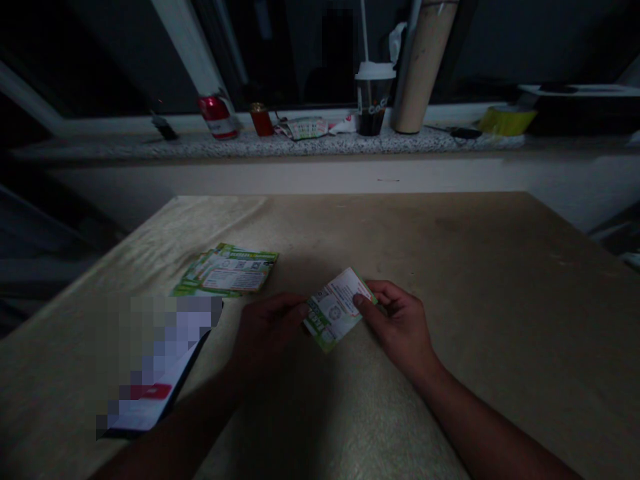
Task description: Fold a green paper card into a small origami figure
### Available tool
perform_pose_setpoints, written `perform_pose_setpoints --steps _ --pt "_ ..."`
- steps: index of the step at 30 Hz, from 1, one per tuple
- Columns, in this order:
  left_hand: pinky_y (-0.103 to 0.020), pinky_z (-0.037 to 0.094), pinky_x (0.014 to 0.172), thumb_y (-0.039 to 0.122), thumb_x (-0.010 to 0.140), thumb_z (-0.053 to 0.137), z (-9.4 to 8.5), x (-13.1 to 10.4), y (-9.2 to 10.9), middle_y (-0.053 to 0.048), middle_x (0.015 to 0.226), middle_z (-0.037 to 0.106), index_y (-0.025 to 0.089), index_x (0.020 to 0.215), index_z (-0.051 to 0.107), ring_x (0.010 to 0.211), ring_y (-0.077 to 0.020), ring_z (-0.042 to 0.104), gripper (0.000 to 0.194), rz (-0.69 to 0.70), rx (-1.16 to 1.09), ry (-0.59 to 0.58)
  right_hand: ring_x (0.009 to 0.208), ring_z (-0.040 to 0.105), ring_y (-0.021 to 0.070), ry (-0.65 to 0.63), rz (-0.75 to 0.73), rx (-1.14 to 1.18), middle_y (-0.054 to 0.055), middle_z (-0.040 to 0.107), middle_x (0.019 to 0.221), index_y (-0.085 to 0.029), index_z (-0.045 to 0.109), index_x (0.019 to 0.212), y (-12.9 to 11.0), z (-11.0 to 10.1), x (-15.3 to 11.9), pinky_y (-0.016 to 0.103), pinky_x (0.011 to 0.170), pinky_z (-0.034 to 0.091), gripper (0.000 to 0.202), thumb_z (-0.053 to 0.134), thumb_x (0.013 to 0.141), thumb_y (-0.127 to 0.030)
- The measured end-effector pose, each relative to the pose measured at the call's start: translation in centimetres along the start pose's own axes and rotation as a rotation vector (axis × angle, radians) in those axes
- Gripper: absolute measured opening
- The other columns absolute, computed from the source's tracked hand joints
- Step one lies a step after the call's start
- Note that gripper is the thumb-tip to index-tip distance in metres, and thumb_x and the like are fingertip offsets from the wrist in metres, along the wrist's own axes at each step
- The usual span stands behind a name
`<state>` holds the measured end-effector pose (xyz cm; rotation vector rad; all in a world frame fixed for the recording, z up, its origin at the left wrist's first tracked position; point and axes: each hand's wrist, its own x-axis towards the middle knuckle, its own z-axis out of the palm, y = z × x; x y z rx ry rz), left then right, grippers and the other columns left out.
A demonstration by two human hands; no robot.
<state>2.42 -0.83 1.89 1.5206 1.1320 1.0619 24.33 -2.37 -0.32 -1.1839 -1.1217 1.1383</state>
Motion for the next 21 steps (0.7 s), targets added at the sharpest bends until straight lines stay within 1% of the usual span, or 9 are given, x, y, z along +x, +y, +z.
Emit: perform_pose_setpoints --steps 2,3,5,7,10,13,16,18,21 --pt "-0.028 0.058 0.061 0.020 0.079 0.057 -0.5 0.4 -0.4 -0.003 0.070 0.077 0.018 0.080 0.076 0.064 -0.0174 0.072 0.018 0.017 -0.040 -0.074 0.074 0.075 0.0179 -0.042 0.043 0.126 0.003 0.081 0.083 -0.023 0.077 0.095 0.2 -0.1 0.1 0.029 0.070 0.058 0.016 0.080 0.085 -0.034" --pt "-0.029 0.058 0.063 0.018 0.078 0.055 -0.8 0.5 -0.6 -0.003 0.073 0.078 0.018 0.083 0.075 0.068 -0.0183 0.073 0.021 0.050 -0.089 -0.118 0.074 0.076 0.0174 -0.067 0.059 0.173 0.003 0.081 0.083 -0.023 0.078 0.096 0.3 -0.3 0.2 0.028 0.071 0.058 0.016 0.080 0.084 -0.033" --pt "-0.030 0.059 0.067 0.017 0.079 0.055 -1.4 0.8 -0.9 -0.004 0.085 0.080 0.019 0.100 0.073 0.073 -0.0185 0.074 0.027 0.147 -0.171 -0.159 0.074 0.075 0.0163 -0.135 0.098 0.240 0.003 0.081 0.084 -0.022 0.078 0.098 0.4 -0.6 0.4 0.027 0.072 0.058 0.016 0.080 0.084 -0.031" --pt "-0.028 0.058 0.069 0.013 0.080 0.062 -1.7 1.0 -0.9 -0.004 0.088 0.079 0.020 0.110 0.070 0.076 -0.0169 0.073 0.032 0.268 -0.111 -0.174 0.073 0.075 0.0156 -0.207 0.139 0.281 0.003 0.081 0.085 -0.022 0.079 0.101 0.4 -0.9 0.4 0.026 0.073 0.058 0.018 0.080 0.085 -0.030" --pt "-0.027 0.057 0.071 0.010 0.082 0.065 -1.7 1.0 -0.7 -0.005 0.092 0.079 0.020 0.107 0.073 0.077 -0.0153 0.071 0.028 0.394 0.052 -0.240 0.073 0.074 0.0154 -0.291 0.176 0.303 0.003 0.081 0.086 -0.022 0.078 0.104 0.4 -1.0 0.4 0.027 0.073 0.057 0.020 0.080 0.085 -0.028" --pt "-0.027 0.057 0.072 0.010 0.084 0.066 -1.4 0.8 -0.6 -0.006 0.092 0.079 0.019 0.102 0.075 0.077 -0.0152 0.072 0.023 0.479 0.098 -0.263 0.074 0.074 0.0146 -0.310 0.170 0.321 0.002 0.080 0.086 -0.024 0.077 0.108 0.5 -0.7 0.3 0.026 0.071 0.056 0.022 0.079 0.086 -0.027" --pt "-0.027 0.057 0.073 0.010 0.085 0.066 -1.1 0.7 -0.8 -0.005 0.094 0.079 0.020 0.099 0.076 0.081 -0.0152 0.073 0.020 0.465 0.082 -0.200 0.077 0.072 0.0135 -0.207 0.075 0.335 -0.002 0.076 0.085 -0.031 0.073 0.117 0.7 -0.5 0.1 0.025 0.073 0.055 0.026 0.073 0.091 -0.027" --pt "-0.027 0.057 0.074 0.009 0.084 0.066 -1.0 0.6 -1.0 -0.004 0.094 0.079 0.021 0.098 0.076 0.081 -0.0146 0.072 0.021 0.451 0.071 -0.139 0.084 0.072 0.0149 -0.151 -0.031 0.263 -0.001 0.076 0.091 -0.033 0.072 0.119 0.8 -0.5 0.0 0.027 0.077 0.055 0.025 0.065 0.095 -0.026" --pt "-0.025 0.057 0.072 0.006 0.082 0.064 -0.9 0.6 -1.2 -0.003 0.089 0.077 0.022 0.096 0.077 0.077 -0.0135 0.071 0.025 0.426 0.053 -0.034 0.107 0.067 0.0196 -0.089 -0.295 0.008 0.003 0.071 0.115 -0.034 0.071 0.121 0.5 -0.8 -0.3 0.033 0.088 0.053 0.033 0.061 0.094 -0.019"
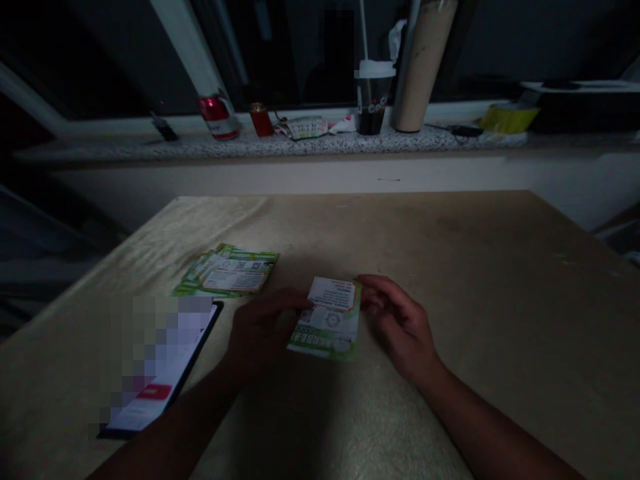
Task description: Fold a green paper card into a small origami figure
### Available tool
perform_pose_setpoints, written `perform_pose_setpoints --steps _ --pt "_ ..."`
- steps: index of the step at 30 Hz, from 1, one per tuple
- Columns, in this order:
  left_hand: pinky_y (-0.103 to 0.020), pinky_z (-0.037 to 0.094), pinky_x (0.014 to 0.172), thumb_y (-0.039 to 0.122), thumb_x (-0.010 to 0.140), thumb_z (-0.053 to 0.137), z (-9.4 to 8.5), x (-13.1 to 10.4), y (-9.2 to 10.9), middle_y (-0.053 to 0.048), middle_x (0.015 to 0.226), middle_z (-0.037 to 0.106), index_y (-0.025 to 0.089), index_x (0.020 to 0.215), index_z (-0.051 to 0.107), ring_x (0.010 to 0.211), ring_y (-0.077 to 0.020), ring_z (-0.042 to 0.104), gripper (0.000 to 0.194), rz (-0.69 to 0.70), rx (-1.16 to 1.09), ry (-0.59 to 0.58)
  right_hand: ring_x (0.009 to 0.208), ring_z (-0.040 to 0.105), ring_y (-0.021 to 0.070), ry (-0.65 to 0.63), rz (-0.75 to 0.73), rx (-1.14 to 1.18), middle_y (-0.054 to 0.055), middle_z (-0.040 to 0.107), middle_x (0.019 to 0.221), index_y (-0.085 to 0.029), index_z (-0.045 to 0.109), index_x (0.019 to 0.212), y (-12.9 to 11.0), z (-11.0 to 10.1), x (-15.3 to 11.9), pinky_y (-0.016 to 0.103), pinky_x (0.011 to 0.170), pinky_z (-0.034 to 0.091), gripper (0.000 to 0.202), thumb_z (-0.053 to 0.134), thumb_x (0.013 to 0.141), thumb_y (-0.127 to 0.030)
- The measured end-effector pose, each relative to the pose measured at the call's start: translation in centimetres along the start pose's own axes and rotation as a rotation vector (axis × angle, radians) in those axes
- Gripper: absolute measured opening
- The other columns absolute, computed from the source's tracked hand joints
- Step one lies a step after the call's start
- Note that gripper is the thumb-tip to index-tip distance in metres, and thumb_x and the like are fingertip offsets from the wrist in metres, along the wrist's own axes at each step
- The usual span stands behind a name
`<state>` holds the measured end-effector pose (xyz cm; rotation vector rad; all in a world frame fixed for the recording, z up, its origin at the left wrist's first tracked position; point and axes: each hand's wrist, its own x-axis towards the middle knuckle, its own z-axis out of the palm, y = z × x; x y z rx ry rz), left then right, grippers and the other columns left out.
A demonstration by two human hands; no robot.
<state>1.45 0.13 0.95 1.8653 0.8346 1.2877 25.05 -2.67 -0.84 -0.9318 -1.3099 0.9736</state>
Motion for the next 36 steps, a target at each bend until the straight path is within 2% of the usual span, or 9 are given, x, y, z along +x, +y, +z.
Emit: perform_pose_setpoints --steps 2,4,7,9,12,17,23,32,36 --pt "-0.024 0.055 0.070 0.005 0.080 0.065 0.0 0.1 0.0 -0.002 0.084 0.075 0.021 0.093 0.077 0.075 -0.0133 0.069 0.024 -0.022 0.009 0.049 0.121 0.058 0.0246 -0.023 -0.195 -0.204 0.007 0.060 0.135 -0.032 0.070 0.124 -0.4 -0.1 0.1 0.039 0.095 0.051 0.041 0.065 0.087 -0.013" --pt "-0.023 0.052 0.065 0.009 0.078 0.070 0.0 0.3 0.2 0.000 0.077 0.071 0.020 0.085 0.076 0.069 -0.0124 0.066 0.015 -0.046 0.020 0.073 0.123 0.058 0.0273 -0.073 -0.330 -0.351 0.009 0.059 0.136 -0.028 0.070 0.121 -0.9 0.0 0.2 0.044 0.100 0.048 0.044 0.070 0.082 -0.008" --pt "-0.022 0.045 0.057 0.016 0.079 0.074 0.1 0.6 0.5 0.003 0.065 0.062 0.019 0.073 0.073 0.060 -0.0105 0.057 0.008 -0.106 0.016 0.077 0.097 0.069 0.0234 -0.099 -0.418 -0.392 0.007 0.073 0.102 -0.025 0.073 0.108 -1.1 0.3 0.4 0.041 0.088 0.053 0.034 0.071 0.082 -0.004" --pt "-0.023 0.045 0.058 0.020 0.080 0.073 0.2 0.7 0.5 0.002 0.068 0.061 0.018 0.070 0.072 0.062 -0.0113 0.056 0.010 -0.159 -0.011 0.053 0.083 0.071 0.0210 -0.086 -0.325 -0.365 0.004 0.076 0.088 -0.024 0.075 0.098 -1.0 0.4 0.4 0.037 0.078 0.056 0.022 0.071 0.083 -0.008" --pt "-0.026 0.048 0.062 0.025 0.081 0.072 0.4 0.5 0.5 -0.002 0.074 0.066 0.017 0.074 0.073 0.067 -0.0139 0.061 0.010 -0.298 -0.056 -0.007 0.075 0.073 0.0197 -0.049 -0.074 -0.287 0.004 0.079 0.084 -0.022 0.076 0.086 -0.6 0.4 0.2 0.031 0.069 0.057 0.007 0.076 0.081 -0.017" --pt "-0.028 0.051 0.064 0.029 0.083 0.070 0.6 0.2 0.5 -0.003 0.073 0.069 0.015 0.077 0.074 0.068 -0.0161 0.065 0.015 -0.464 -0.098 -0.079 0.056 0.071 0.0139 -0.073 0.093 -0.202 0.000 0.077 0.068 -0.021 0.073 0.082 -0.6 0.5 0.2 0.022 0.054 0.055 0.006 0.075 0.085 -0.026" --pt "-0.033 0.055 0.073 0.031 0.082 0.070 1.0 0.0 0.3 -0.006 0.082 0.075 0.015 0.084 0.074 0.077 -0.0208 0.070 0.017 -0.536 -0.151 -0.131 0.067 0.076 0.0130 -0.226 0.379 0.162 0.001 0.081 0.077 -0.020 0.074 0.090 -1.0 1.0 0.6 0.021 0.067 0.060 0.010 0.076 0.086 -0.029" --pt "-0.033 0.057 0.074 0.029 0.079 0.075 1.3 0.1 0.3 -0.006 0.086 0.079 0.016 0.092 0.077 0.075 -0.0187 0.073 0.019 -0.669 -0.400 -0.112 0.067 0.077 0.0151 -0.225 0.468 0.216 0.002 0.081 0.077 -0.019 0.077 0.095 -1.0 1.0 0.6 0.026 0.068 0.062 0.017 0.079 0.084 -0.031" --pt "-0.028 0.054 0.059 0.029 0.076 0.079 1.3 -0.1 -0.3 -0.005 0.079 0.078 0.017 0.095 0.078 0.061 -0.0149 0.068 0.022 -0.730 -0.511 -0.082 0.063 0.075 0.0157 -0.240 0.434 0.254 0.003 0.081 0.077 -0.018 0.077 0.095 -0.8 1.0 0.7 0.030 0.069 0.063 0.017 0.078 0.085 -0.031"
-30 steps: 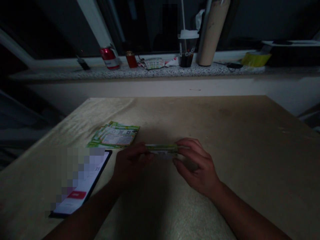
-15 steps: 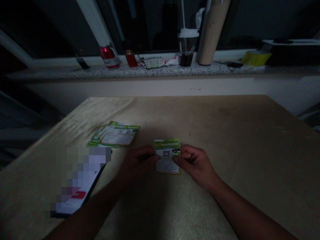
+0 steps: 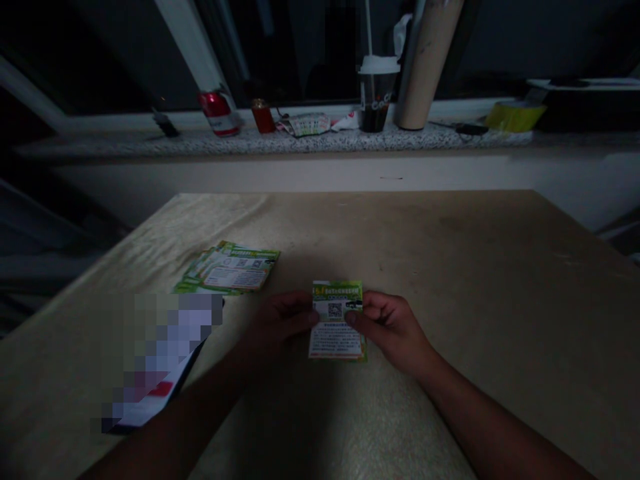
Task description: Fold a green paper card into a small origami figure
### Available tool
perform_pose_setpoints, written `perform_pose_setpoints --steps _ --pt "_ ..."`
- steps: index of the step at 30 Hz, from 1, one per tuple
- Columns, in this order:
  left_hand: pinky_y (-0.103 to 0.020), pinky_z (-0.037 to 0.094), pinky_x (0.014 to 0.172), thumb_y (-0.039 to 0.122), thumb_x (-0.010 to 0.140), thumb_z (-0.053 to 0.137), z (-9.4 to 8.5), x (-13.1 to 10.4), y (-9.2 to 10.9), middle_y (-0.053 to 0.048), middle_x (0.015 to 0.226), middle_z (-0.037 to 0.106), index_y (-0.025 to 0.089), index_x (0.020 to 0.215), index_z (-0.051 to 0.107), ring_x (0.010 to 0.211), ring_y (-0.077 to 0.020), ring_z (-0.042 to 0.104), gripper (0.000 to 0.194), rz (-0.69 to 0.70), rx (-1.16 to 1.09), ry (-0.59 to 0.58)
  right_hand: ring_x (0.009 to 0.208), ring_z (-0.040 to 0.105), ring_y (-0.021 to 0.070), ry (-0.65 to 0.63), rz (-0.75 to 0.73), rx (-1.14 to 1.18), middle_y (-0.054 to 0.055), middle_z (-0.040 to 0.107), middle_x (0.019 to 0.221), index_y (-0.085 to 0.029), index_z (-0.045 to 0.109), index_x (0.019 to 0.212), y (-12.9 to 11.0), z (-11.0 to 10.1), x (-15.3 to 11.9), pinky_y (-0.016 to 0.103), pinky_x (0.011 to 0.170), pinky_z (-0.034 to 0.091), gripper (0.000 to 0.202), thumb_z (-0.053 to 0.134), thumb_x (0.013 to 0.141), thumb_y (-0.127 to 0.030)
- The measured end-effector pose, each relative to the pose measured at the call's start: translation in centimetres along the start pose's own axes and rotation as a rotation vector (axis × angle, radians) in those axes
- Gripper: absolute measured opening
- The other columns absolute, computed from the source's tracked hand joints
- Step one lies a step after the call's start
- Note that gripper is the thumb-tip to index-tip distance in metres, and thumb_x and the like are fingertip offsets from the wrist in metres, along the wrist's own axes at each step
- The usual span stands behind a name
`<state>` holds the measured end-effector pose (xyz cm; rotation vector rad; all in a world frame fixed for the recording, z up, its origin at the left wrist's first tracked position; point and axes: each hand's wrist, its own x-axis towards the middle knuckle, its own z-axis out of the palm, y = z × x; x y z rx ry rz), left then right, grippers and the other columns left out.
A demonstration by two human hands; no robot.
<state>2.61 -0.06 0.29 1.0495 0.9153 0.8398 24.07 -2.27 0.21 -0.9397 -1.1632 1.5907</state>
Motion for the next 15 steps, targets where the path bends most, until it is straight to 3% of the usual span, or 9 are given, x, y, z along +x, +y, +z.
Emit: perform_pose_setpoints --steps 3,6,10,12,15 --pt "-0.028 0.053 0.056 0.029 0.074 0.081 0.0 0.1 -0.3 -0.005 0.078 0.077 0.017 0.092 0.078 0.061 -0.0159 0.068 0.022 -0.025 -0.064 0.014 0.063 0.074 0.0178 -0.008 -0.032 -0.016 0.004 0.079 0.074 -0.017 0.077 0.097 0.5 -0.3 0.1 0.034 0.068 0.063 0.020 0.076 0.087 -0.033" --pt "-0.029 0.055 0.058 0.026 0.070 0.083 0.1 0.1 -0.1 -0.006 0.078 0.077 0.016 0.090 0.077 0.064 -0.0171 0.069 0.023 -0.049 -0.148 0.061 0.067 0.074 0.0178 0.031 -0.111 -0.018 0.003 0.079 0.081 -0.022 0.072 0.115 1.1 -0.7 0.0 0.035 0.071 0.062 0.027 0.070 0.092 -0.036" --pt "-0.031 0.057 0.064 0.021 0.066 0.084 0.1 0.1 0.4 -0.003 0.082 0.077 0.017 0.086 0.074 0.069 -0.0182 0.072 0.022 -0.079 -0.228 0.137 0.084 0.075 0.0166 0.098 -0.366 -0.231 0.004 0.078 0.104 -0.034 0.059 0.136 1.2 -1.0 -0.3 0.030 0.075 0.061 0.040 0.062 0.097 -0.024" --pt "-0.031 0.057 0.063 0.021 0.066 0.083 0.2 0.0 0.4 -0.003 0.081 0.077 0.017 0.085 0.074 0.069 -0.0180 0.072 0.021 -0.080 -0.226 0.136 0.091 0.075 0.0182 0.087 -0.514 -0.437 0.006 0.078 0.109 -0.031 0.062 0.135 0.9 -1.0 -0.3 0.030 0.080 0.062 0.044 0.065 0.094 -0.018" --pt "-0.030 0.056 0.060 0.021 0.068 0.081 0.2 0.0 0.2 -0.004 0.077 0.075 0.016 0.086 0.073 0.063 -0.0169 0.070 0.020 -0.049 -0.196 0.095 0.095 0.076 0.0217 0.066 -0.675 -0.630 0.008 0.077 0.110 -0.026 0.075 0.117 0.5 -0.8 -0.3 0.032 0.081 0.063 0.033 0.071 0.086 -0.016"
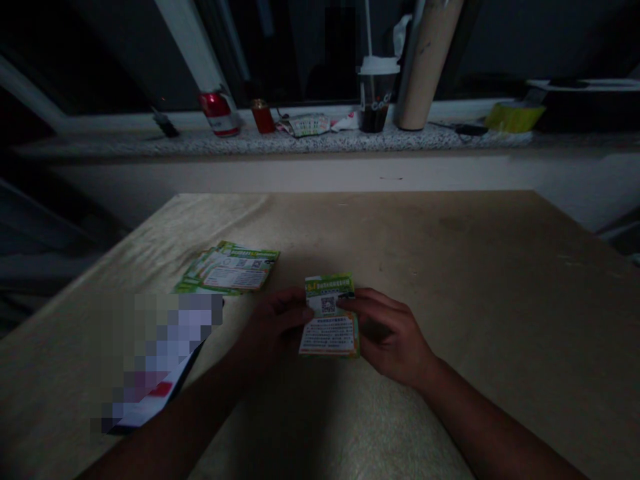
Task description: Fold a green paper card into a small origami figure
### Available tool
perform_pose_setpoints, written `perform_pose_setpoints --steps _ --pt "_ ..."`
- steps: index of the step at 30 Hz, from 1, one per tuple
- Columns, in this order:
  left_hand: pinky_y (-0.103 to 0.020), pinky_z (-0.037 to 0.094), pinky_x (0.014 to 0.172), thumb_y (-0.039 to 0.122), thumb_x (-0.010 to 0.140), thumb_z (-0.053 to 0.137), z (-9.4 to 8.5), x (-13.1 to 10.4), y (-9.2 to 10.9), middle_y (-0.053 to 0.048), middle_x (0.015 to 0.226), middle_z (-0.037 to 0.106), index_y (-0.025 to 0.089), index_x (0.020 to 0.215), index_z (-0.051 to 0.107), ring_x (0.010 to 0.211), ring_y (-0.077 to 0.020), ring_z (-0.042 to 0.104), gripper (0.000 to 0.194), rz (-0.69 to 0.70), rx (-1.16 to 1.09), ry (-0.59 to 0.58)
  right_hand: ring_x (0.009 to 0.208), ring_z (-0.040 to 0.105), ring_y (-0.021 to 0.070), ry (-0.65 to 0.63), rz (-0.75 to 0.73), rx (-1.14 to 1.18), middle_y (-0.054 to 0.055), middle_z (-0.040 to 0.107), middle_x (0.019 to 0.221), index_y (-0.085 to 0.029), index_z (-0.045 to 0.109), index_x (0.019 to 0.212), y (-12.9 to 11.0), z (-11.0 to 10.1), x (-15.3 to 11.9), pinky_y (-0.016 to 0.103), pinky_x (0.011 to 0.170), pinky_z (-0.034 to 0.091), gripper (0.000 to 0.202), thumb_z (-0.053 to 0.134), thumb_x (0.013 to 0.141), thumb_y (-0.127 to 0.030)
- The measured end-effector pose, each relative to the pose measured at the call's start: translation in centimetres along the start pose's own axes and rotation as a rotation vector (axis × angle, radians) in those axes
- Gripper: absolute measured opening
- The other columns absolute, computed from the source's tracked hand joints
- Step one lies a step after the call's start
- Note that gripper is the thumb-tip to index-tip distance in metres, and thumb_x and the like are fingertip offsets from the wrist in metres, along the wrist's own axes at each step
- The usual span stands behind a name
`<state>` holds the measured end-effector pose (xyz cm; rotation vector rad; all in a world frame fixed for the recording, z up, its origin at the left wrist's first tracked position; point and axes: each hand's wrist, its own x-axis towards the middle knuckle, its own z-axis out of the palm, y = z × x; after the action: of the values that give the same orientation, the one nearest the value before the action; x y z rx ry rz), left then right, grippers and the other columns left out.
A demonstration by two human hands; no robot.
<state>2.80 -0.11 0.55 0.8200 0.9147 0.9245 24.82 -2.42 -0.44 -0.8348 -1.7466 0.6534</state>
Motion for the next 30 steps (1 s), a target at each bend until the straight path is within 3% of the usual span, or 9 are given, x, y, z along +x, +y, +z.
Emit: perform_pose_setpoints --steps 4,7,11,15,24,30 --pt "-0.027 0.052 0.054 0.025 0.074 0.078 -0.1 0.0 -0.2 -0.002 0.075 0.073 0.017 0.099 0.072 0.058 -0.0143 0.065 0.027 0.084 -0.002 -0.008 0.087 0.077 0.0219 0.034 -0.015 -0.002 0.008 0.079 0.101 -0.025 0.081 0.101 -0.4 -0.1 0.3 0.032 0.076 0.065 0.019 0.076 0.084 -0.019" --pt "-0.026 0.054 0.060 0.023 0.078 0.077 -0.5 0.0 -0.3 -0.003 0.087 0.076 0.021 0.116 0.069 0.065 -0.0138 0.067 0.038 0.250 0.039 -0.052 0.086 0.077 0.0221 0.075 0.021 0.040 0.008 0.079 0.099 -0.026 0.081 0.101 -0.5 -0.2 0.4 0.031 0.073 0.065 0.017 0.078 0.084 -0.024" --pt "-0.031 0.058 0.076 0.023 0.080 0.079 -1.1 0.1 -1.0 -0.008 0.107 0.074 0.022 0.111 0.073 0.085 -0.0178 0.071 0.031 0.453 0.253 -0.179 0.086 0.077 0.0227 0.103 0.064 0.071 0.008 0.078 0.099 -0.027 0.082 0.098 -0.5 -0.3 0.4 0.031 0.073 0.065 0.017 0.081 0.082 -0.032" --pt "-0.031 0.058 0.081 0.021 0.082 0.079 -1.4 0.2 -1.5 -0.008 0.127 0.064 0.025 0.106 0.076 0.088 -0.0153 0.069 0.025 0.663 0.393 -0.192 0.088 0.076 0.0230 0.095 0.061 0.107 0.008 0.077 0.101 -0.028 0.082 0.099 -0.8 -0.2 0.3 0.032 0.073 0.064 0.016 0.080 0.083 -0.031" --pt "-0.035 0.060 0.081 0.026 0.083 0.078 -0.8 -0.5 -0.6 -0.010 0.119 0.069 0.021 0.092 0.076 0.085 -0.0171 0.069 0.011 0.735 0.476 -0.117 0.094 0.072 0.0214 0.083 0.081 0.193 0.007 0.074 0.103 -0.027 0.081 0.099 -1.4 0.2 0.5 0.033 0.078 0.062 0.012 0.073 0.090 -0.032" --pt "-0.036 0.058 0.084 0.023 0.084 0.075 -0.3 -0.8 -0.3 -0.010 0.110 0.072 0.020 0.084 0.074 0.095 -0.0216 0.071 0.004 0.776 0.520 -0.070 0.085 0.070 0.0196 0.129 0.204 0.230 0.005 0.074 0.095 -0.024 0.079 0.076 -1.3 0.5 0.1 0.031 0.075 0.057 0.019 0.070 0.092 -0.028"
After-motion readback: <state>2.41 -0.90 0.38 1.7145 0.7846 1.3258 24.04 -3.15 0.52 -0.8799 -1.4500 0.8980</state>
